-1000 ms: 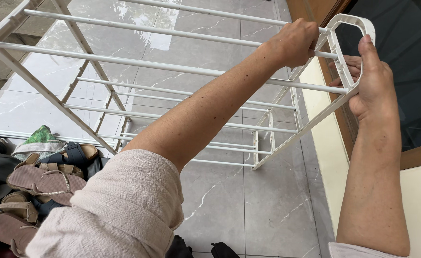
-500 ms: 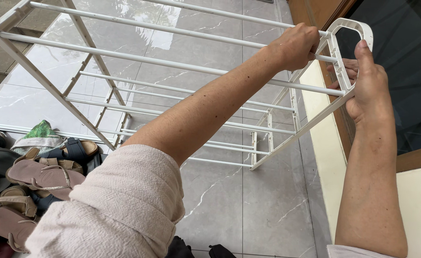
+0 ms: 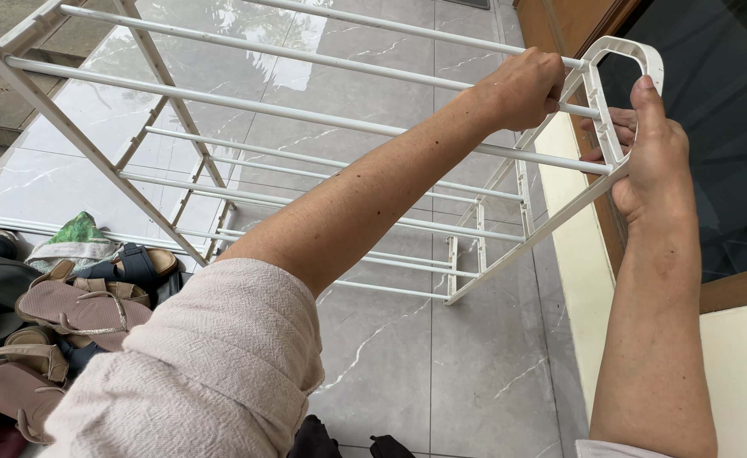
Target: The person assembles a white metal shoe rack by inserting horizontal bars into the frame. They pick up bars from the floor and slide them into slots on the rack, repeating this process for multiple levels.
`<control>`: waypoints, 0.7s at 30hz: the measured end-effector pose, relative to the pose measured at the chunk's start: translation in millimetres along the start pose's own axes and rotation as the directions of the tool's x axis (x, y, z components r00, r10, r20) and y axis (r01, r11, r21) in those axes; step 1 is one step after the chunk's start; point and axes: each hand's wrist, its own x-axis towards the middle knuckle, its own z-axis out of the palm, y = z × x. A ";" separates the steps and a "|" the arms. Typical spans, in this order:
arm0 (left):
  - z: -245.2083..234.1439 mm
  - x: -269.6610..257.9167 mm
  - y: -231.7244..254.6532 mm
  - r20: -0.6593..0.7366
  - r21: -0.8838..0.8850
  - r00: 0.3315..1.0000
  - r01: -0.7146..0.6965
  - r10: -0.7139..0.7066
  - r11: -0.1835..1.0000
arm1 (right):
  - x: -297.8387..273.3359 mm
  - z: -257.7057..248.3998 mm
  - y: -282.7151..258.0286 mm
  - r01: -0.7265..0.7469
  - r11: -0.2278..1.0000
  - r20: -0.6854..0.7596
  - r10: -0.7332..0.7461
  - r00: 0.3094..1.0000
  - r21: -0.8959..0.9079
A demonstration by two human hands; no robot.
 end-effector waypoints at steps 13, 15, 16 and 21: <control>5.7 1.2 -2.9 -0.003 0.007 1.000 0.009 -0.009 1.000 | 4.5 -0.2 3.6 0.039 0.999 0.002 -0.040 0.999 0.009; 8.0 3.2 -0.3 0.015 -0.005 0.999 0.039 -0.039 0.999 | 3.2 1.8 1.1 0.040 0.999 -0.001 -0.040 0.999 -0.010; 7.7 3.6 0.2 0.024 -0.010 0.998 0.054 -0.053 0.999 | 1.0 2.9 0.6 0.042 0.999 -0.005 -0.042 0.999 -0.019; 4.8 -0.3 1.1 0.024 0.004 0.999 0.036 -0.036 0.999 | -3.5 5.5 -3.6 0.028 0.999 -0.006 -0.028 1.000 -0.027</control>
